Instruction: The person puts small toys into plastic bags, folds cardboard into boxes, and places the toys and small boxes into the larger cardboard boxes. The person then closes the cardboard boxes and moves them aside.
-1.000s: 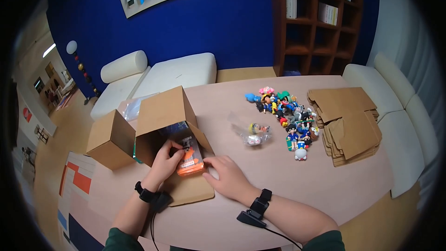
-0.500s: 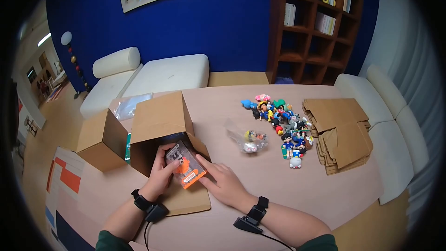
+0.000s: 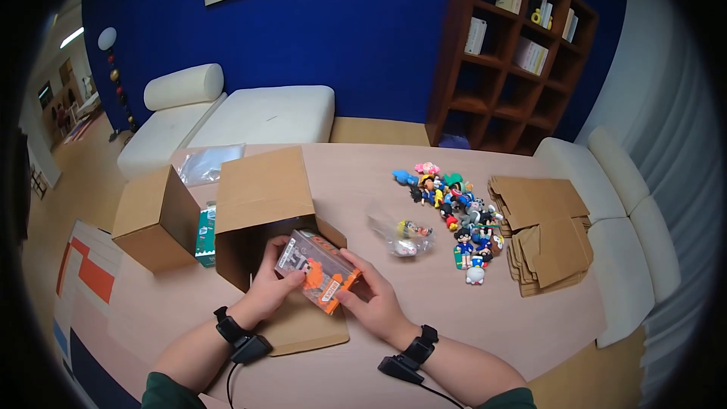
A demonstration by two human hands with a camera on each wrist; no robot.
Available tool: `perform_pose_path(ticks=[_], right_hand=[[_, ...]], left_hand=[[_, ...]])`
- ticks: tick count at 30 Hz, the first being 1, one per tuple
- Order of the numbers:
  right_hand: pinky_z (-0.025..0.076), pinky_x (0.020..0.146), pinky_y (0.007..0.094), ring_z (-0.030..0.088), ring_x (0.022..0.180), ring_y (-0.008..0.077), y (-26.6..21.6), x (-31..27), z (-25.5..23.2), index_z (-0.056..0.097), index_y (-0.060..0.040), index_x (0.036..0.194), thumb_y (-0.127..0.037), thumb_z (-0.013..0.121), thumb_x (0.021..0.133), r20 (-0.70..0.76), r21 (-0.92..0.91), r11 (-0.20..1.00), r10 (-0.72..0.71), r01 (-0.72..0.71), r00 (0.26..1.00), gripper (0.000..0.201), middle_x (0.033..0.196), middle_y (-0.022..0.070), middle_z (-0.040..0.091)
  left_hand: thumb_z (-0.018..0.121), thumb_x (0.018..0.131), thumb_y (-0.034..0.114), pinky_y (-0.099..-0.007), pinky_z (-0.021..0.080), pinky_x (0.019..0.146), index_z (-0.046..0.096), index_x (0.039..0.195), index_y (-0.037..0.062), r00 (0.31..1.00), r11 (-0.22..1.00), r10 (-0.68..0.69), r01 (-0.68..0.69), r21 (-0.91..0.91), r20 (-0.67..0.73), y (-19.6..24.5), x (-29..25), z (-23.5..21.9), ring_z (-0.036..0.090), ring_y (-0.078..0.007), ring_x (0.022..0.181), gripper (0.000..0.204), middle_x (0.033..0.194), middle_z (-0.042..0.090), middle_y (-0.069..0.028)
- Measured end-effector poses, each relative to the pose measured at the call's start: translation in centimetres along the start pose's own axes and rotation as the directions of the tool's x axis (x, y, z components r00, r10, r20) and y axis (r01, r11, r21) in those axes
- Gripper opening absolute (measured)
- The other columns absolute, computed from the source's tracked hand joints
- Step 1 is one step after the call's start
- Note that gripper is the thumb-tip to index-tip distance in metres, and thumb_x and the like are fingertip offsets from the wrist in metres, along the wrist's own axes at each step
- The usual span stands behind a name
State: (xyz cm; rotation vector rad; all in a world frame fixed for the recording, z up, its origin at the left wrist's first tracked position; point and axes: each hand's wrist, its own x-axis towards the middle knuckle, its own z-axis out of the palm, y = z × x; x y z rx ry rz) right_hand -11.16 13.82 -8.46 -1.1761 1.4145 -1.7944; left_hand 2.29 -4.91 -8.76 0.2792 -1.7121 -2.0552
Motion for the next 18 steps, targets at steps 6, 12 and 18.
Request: perform_pose_path(ticks=[6, 12, 18], right_hand=[[0.041, 0.111, 0.0352, 0.05, 0.132, 0.0188, -0.1, -0.1, -0.1, 0.037, -0.0022, 0.152, -0.009, 0.068, 0.096, -0.016, 0.024, 0.999, -0.022, 0.022, 1.0, 0.064, 0.144, 0.0128, 0.05], [0.041, 0.111, 0.0356, 0.05, 0.132, 0.0193, 0.3, -0.1, -0.4, 0.037, -0.0018, 0.152, -0.012, 0.068, 0.097, 0.009, -0.115, 0.991, -0.072, 0.072, 0.997, 0.064, 0.144, 0.0123, 0.051], [0.037, 0.114, 0.035, 0.047, 0.135, 0.0193, -0.4, 0.0, -0.3, 0.029, -0.0032, 0.157, -0.01, 0.063, 0.1, 0.018, -0.042, 0.999, -0.022, 0.023, 1.0, 0.067, 0.149, 0.0111, 0.046]], left_hand=[[0.073, 0.093, 0.018, -0.0326, 0.046, 0.102, 0.032, 0.139, 0.0064, 1.0, 0.999, 0.005, -0.004, -0.054, 0.019, -0.7, 0.5, 0.2, 0.055, -0.0158, 0.116, 0.063, 0.124, 0.054, -0.0093], [0.074, 0.093, 0.018, -0.0327, 0.047, 0.102, 0.033, 0.14, 0.0049, 0.996, 0.996, -0.015, 0.022, -0.082, 0.086, -0.4, 1.2, -0.3, 0.056, -0.0163, 0.117, 0.063, 0.125, 0.055, -0.0099], [0.072, 0.095, 0.019, -0.0324, 0.047, 0.104, 0.038, 0.146, 0.0006, 0.987, 0.987, -0.093, 0.109, -0.12, 0.131, -0.4, 0.9, -0.7, 0.056, -0.016, 0.122, 0.064, 0.132, 0.057, -0.0101]])
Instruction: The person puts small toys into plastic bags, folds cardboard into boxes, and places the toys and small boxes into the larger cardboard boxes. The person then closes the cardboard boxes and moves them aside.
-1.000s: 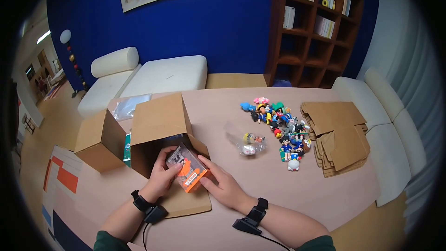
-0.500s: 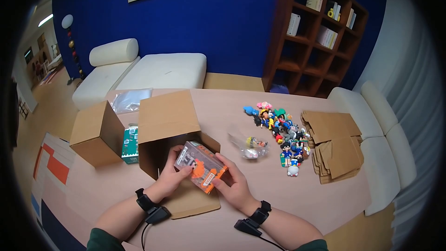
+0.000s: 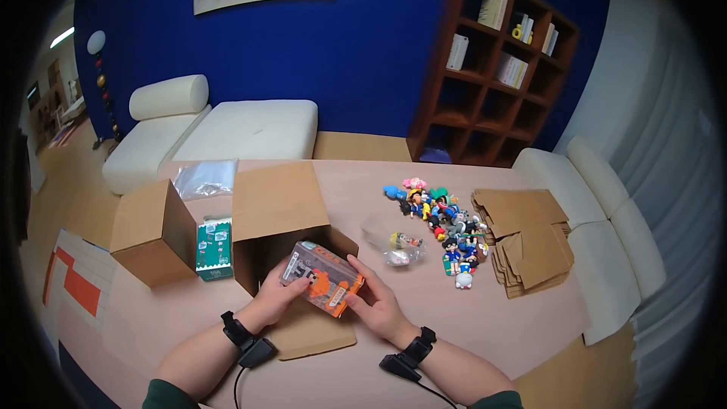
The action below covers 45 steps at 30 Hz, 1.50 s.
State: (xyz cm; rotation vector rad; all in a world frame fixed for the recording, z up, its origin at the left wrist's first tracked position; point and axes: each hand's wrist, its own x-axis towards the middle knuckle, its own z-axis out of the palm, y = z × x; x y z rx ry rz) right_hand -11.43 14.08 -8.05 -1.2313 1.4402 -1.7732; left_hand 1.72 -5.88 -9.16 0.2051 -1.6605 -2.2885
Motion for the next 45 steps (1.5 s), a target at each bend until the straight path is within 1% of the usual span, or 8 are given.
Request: perform_pose_path(ticks=[11, 14, 16, 19, 25, 38, 40, 45], right_hand=[[0.037, 0.11, 0.0306, 0.049, 0.13, 0.0173, 0.5, -0.2, -0.6, 0.026, -0.0076, 0.158, -0.002, 0.049, 0.101, -0.076, 0.359, 0.931, 0.097, -0.063, 0.992, 0.061, 0.146, 0.0115, 0.047], [0.042, 0.102, 0.031, 0.052, 0.122, 0.0163, 1.9, -0.2, -1.3, 0.049, -0.0073, 0.142, 0.001, 0.048, 0.101, -0.171, 0.145, 0.989, 0.035, -0.01, 0.985, 0.042, 0.137, 0.0125, 0.054], [0.043, 0.101, 0.031, 0.054, 0.121, 0.0174, 0.8, 0.4, -1.7, 0.064, -0.0067, 0.121, 0.0, 0.055, 0.097, -0.101, -0.34, 0.917, -0.257, 0.209, 0.961, 0.026, 0.139, 0.0158, 0.052], [0.04, 0.107, 0.035, 0.048, 0.132, 0.0244, 0.4, 0.2, -1.0, 0.071, -0.006, 0.112, -0.006, 0.063, 0.093, -0.137, -0.207, 0.978, -0.019, -0.009, 0.99, 0.021, 0.147, 0.0186, 0.043], [0.031, 0.117, 0.0416, 0.022, 0.152, 0.0333, 0.4, 0.2, -1.1, 0.073, -0.0072, 0.118, -0.011, 0.07, 0.087, -0.021, -0.31, 0.948, -0.087, 0.077, 0.996, 0.032, 0.162, 0.0197, 0.021], [0.042, 0.105, 0.0352, 0.035, 0.147, 0.0296, 0.6, 0.7, -2.5, 0.066, -0.0049, 0.089, -0.01, 0.066, 0.089, -0.101, -0.206, 0.978, -0.041, 0.019, 0.994, 0.005, 0.158, 0.0193, 0.035], [0.052, 0.094, 0.0338, 0.051, 0.135, 0.0317, 0.2, 1.1, -3.3, 0.059, -0.0072, 0.096, -0.012, 0.056, 0.095, -0.308, 0.267, 0.964, 0.075, 0.01, 0.949, 0.006, 0.151, 0.0209, 0.046], [0.064, 0.065, 0.0396, 0.073, 0.092, 0.0322, -3.3, 2.3, -6.5, 0.048, -0.009, 0.111, -0.02, 0.044, 0.104, -0.449, 0.552, 0.833, 0.276, 0.021, 0.85, 0.014, 0.117, 0.0164, 0.066]], left_hand=[[0.059, 0.103, 0.026, -0.0387, 0.05, 0.104, 0.044, 0.139, 0.0031, 0.997, 0.948, -0.061, 0.041, -0.315, -0.055, -0.5, -0.3, -0.8, 0.061, -0.0202, 0.121, 0.046, 0.132, 0.06, -0.0095], [0.06, 0.103, 0.028, -0.039, 0.051, 0.103, 0.043, 0.14, 0.0023, 0.998, 0.967, -0.025, 0.008, -0.256, -0.061, -0.3, -0.3, -0.5, 0.061, -0.0204, 0.121, 0.048, 0.132, 0.061, -0.0103], [0.061, 0.102, 0.028, -0.0391, 0.051, 0.103, 0.043, 0.14, 0.0023, 0.997, 0.967, -0.022, 0.002, -0.256, -0.073, -0.7, -0.3, -0.8, 0.061, -0.0206, 0.121, 0.049, 0.132, 0.061, -0.0106], [0.066, 0.099, 0.028, -0.0389, 0.051, 0.103, 0.042, 0.14, 0.0023, 0.997, 0.97, -0.017, -0.001, -0.244, -0.07, -0.9, -0.4, -0.8, 0.061, -0.0207, 0.121, 0.054, 0.131, 0.06, -0.0104], [0.081, 0.088, 0.026, -0.0363, 0.05, 0.102, 0.043, 0.14, 0.0023, 0.998, 0.996, 0.038, -0.042, -0.076, -0.057, -0.7, -1.2, 0.2, 0.061, -0.0186, 0.117, 0.068, 0.129, 0.061, -0.0075], [0.076, 0.092, 0.021, -0.0377, 0.052, 0.103, 0.043, 0.139, 0.0017, 0.998, 0.996, -0.034, 0.029, -0.084, -0.06, -0.1, -1.4, 0.2, 0.062, -0.0198, 0.118, 0.061, 0.131, 0.06, -0.0094], [0.068, 0.098, 0.026, -0.0386, 0.055, 0.103, 0.04, 0.141, 0.001, 0.994, 0.976, -0.072, 0.053, -0.213, -0.084, -0.2, -1.3, -0.2, 0.063, -0.023, 0.121, 0.057, 0.133, 0.059, -0.0117], [0.066, 0.099, 0.031, -0.0402, 0.053, 0.104, 0.038, 0.143, 0.0018, 0.993, 0.967, -0.104, 0.087, -0.239, -0.06, 0.3, -1.3, -0.3, 0.062, -0.0241, 0.122, 0.059, 0.136, 0.058, -0.0126]])
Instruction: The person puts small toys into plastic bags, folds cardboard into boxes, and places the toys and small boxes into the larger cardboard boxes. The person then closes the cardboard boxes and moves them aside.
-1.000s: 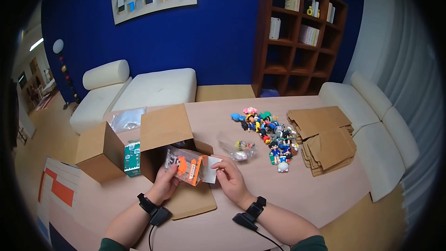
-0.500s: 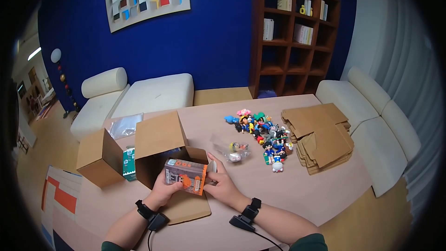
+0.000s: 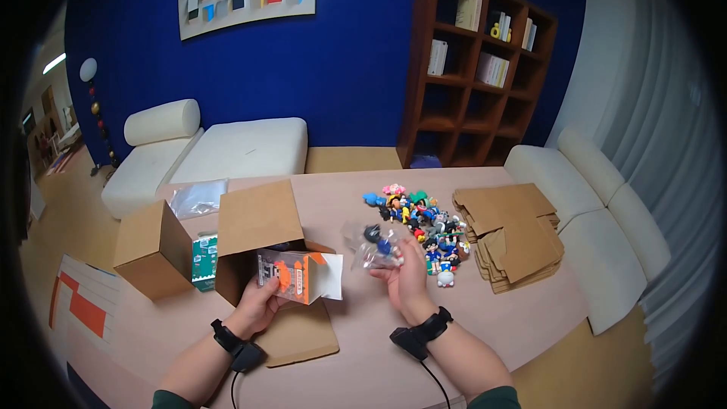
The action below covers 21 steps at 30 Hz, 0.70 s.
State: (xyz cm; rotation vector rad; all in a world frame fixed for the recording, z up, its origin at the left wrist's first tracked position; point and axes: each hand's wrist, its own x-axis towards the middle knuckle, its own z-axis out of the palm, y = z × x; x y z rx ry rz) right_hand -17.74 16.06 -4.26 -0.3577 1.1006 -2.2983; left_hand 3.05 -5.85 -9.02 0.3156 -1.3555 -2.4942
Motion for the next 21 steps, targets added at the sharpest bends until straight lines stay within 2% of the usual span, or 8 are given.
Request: perform_pose_path(ticks=[4, 7, 10, 11, 14, 15, 19, 21], right_hand=[[0.063, 0.065, 0.0343, 0.073, 0.086, 0.0281, -1.8, 2.0, -0.7, 0.048, -0.0069, 0.109, -0.024, 0.046, 0.106, -0.13, -0.108, 0.992, -0.077, 0.063, 0.988, 0.017, 0.113, 0.013, 0.065], [0.064, 0.071, 0.0323, 0.072, 0.094, 0.0259, -2.8, 2.9, -0.4, 0.049, -0.0096, 0.111, -0.018, 0.049, 0.106, -0.059, -0.399, 0.858, -0.376, 0.323, 0.925, 0.01, 0.109, 0.0103, 0.067], [0.059, 0.079, 0.0373, 0.07, 0.095, 0.0293, -4.1, 2.6, 1.2, 0.057, 0.0014, 0.098, -0.004, 0.058, 0.098, 0.566, -0.799, -0.13, -0.494, 0.587, 0.66, 0.006, 0.117, 0.0161, 0.068], [0.054, 0.087, 0.0417, 0.067, 0.104, 0.0345, -3.3, 3.7, 0.4, 0.061, 0.0035, 0.097, -0.005, 0.062, 0.093, 0.635, -0.751, -0.228, -0.504, 0.619, 0.585, 0.009, 0.12, 0.0185, 0.067], [0.052, 0.093, 0.0437, 0.065, 0.108, 0.0374, -1.9, 4.9, -1.4, 0.062, 0.0023, 0.099, -0.005, 0.063, 0.092, 0.62, -0.785, -0.251, -0.316, 0.566, 0.719, 0.01, 0.119, 0.0181, 0.067], [0.051, 0.095, 0.0436, 0.064, 0.112, 0.0368, -2.0, 4.6, -1.3, 0.064, 0.0017, 0.101, -0.007, 0.064, 0.09, 0.488, -0.868, -0.196, -0.169, 0.456, 0.857, 0.014, 0.119, 0.0183, 0.067], [0.051, 0.097, 0.0431, 0.063, 0.114, 0.0363, -1.5, 4.9, -2.9, 0.068, 0.0009, 0.107, -0.011, 0.065, 0.09, 0.517, -0.852, -0.183, -0.148, 0.491, 0.843, 0.021, 0.12, 0.0183, 0.067], [0.051, 0.096, 0.042, 0.064, 0.112, 0.0352, -2.2, 4.0, -1.3, 0.069, 0.0002, 0.107, -0.01, 0.065, 0.09, 0.554, -0.832, -0.165, -0.297, 0.529, 0.778, 0.02, 0.121, 0.0168, 0.068]], left_hand=[[0.061, 0.103, 0.028, -0.0411, 0.052, 0.106, 0.042, 0.142, 0.0013, 1.0, 0.999, -0.009, 0.009, -0.033, 0.01, 0.4, -0.1, 0.4, 0.062, -0.0233, 0.121, 0.051, 0.134, 0.06, -0.0123], [0.059, 0.103, 0.03, -0.04, 0.052, 0.106, 0.041, 0.143, 0.001, 1.0, 0.996, -0.012, 0.014, -0.087, 0.026, 0.5, -0.1, 0.3, 0.062, -0.0231, 0.122, 0.052, 0.135, 0.06, -0.0128], [0.059, 0.103, 0.033, -0.0388, 0.052, 0.105, 0.04, 0.144, 0.0006, 0.998, 0.995, -0.027, 0.032, -0.09, 0.052, 0.7, -0.2, 0.3, 0.063, -0.0229, 0.122, 0.055, 0.136, 0.06, -0.0131], [0.06, 0.103, 0.033, -0.0383, 0.053, 0.105, 0.039, 0.144, 0.0002, 0.999, 0.996, -0.011, 0.016, -0.092, 0.045, 0.6, -0.1, 0.2, 0.063, -0.0228, 0.121, 0.056, 0.135, 0.06, -0.013], [0.059, 0.103, 0.033, -0.0395, 0.052, 0.105, 0.039, 0.144, 0.0005, 0.999, 0.997, -0.007, 0.01, -0.072, 0.037, 0.7, -0.2, 0.3, 0.063, -0.023, 0.122, 0.056, 0.136, 0.059, -0.0134], [0.059, 0.103, 0.033, -0.0395, 0.052, 0.105, 0.039, 0.144, 0.0005, 0.999, 0.997, -0.012, 0.015, -0.072, 0.033, 0.6, -0.2, 0.3, 0.063, -0.023, 0.122, 0.056, 0.136, 0.059, -0.0134], [0.057, 0.104, 0.035, -0.042, 0.05, 0.107, 0.038, 0.145, 0.002, 0.999, 0.997, -0.023, 0.026, -0.073, 0.044, 0.6, -0.1, 0.2, 0.06, -0.0231, 0.125, 0.055, 0.137, 0.058, -0.0127], [0.055, 0.105, 0.036, -0.0426, 0.049, 0.108, 0.038, 0.146, 0.0026, 0.998, 0.996, -0.034, 0.037, -0.084, 0.046, 0.5, 0.0, 0.1, 0.059, -0.0231, 0.126, 0.055, 0.138, 0.058, -0.0124]])
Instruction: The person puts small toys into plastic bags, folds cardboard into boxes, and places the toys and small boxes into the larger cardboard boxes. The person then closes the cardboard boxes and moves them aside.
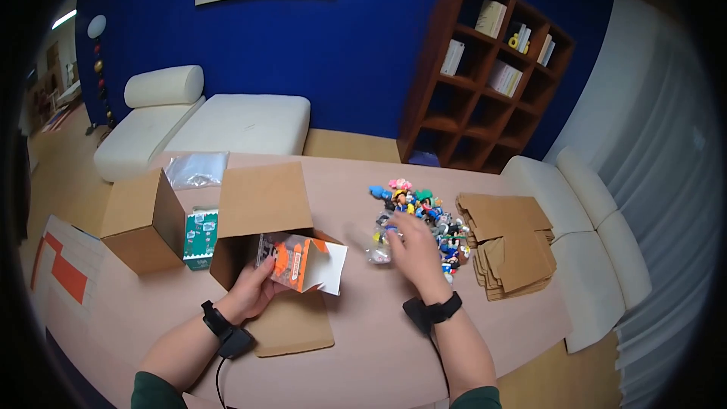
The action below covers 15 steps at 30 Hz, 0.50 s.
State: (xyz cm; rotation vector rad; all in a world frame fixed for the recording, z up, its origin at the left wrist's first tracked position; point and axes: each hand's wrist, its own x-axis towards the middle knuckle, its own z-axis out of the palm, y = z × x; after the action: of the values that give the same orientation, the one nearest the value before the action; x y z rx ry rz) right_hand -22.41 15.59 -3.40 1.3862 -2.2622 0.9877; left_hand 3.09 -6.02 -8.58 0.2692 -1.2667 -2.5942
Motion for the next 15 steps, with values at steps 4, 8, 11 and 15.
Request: perform_pose_path(ticks=[4, 8, 11, 15], right_hand=[[0.053, 0.092, 0.0339, 0.067, 0.108, 0.024, -7.0, 0.2, -3.5, 0.07, 0.0006, 0.11, -0.007, 0.061, 0.096, 0.175, 0.516, 0.828, 0.148, -0.219, 0.973, 0.018, 0.117, 0.0134, 0.07], [0.053, 0.092, 0.0298, 0.064, 0.113, 0.0155, -12.1, -1.6, -3.2, 0.061, 0.003, 0.126, -0.008, 0.054, 0.103, 0.557, 0.671, 0.558, 0.055, -0.488, 0.829, 0.027, 0.122, 0.0084, 0.066], [0.052, 0.096, 0.0303, 0.061, 0.118, 0.0162, -12.6, -3.8, 1.0, 0.048, 0.0044, 0.14, -0.005, 0.053, 0.103, 0.546, 0.761, 0.325, 0.145, -0.561, 0.825, 0.038, 0.13, 0.0086, 0.061], [0.05, 0.103, 0.0364, 0.061, 0.122, 0.023, -12.3, -5.1, 2.4, 0.038, 0.0013, 0.146, -0.018, 0.051, 0.107, 0.798, 0.603, -0.063, 0.054, -0.795, 0.601, 0.045, 0.136, 0.0138, 0.058]], left_hand=[[0.051, 0.106, 0.037, -0.0421, 0.049, 0.106, 0.037, 0.147, 0.0034, 1.0, 0.999, -0.01, 0.011, -0.037, 0.019, -0.2, 0.3, -0.3, 0.059, -0.0223, 0.126, 0.055, 0.139, 0.057, -0.0113], [0.055, 0.105, 0.034, -0.0414, 0.049, 0.105, 0.034, 0.15, 0.0062, 0.997, 0.999, -0.031, 0.033, -0.038, 0.066, -0.1, 0.4, -0.5, 0.058, -0.0213, 0.126, 0.057, 0.139, 0.055, -0.0095], [0.061, 0.102, 0.028, -0.0407, 0.049, 0.106, 0.028, 0.152, 0.0109, 0.997, 0.996, 0.082, -0.081, -0.043, 0.008, -0.9, 0.2, -0.7, 0.057, -0.0199, 0.126, 0.062, 0.138, 0.054, -0.0087], [0.071, 0.095, 0.031, -0.0446, 0.045, 0.11, 0.027, 0.149, 0.0118, 0.942, 0.946, 0.321, -0.324, -0.015, -0.098, -1.5, 0.0, -0.1, 0.053, -0.0244, 0.131, 0.072, 0.14, 0.049, -0.0112]])
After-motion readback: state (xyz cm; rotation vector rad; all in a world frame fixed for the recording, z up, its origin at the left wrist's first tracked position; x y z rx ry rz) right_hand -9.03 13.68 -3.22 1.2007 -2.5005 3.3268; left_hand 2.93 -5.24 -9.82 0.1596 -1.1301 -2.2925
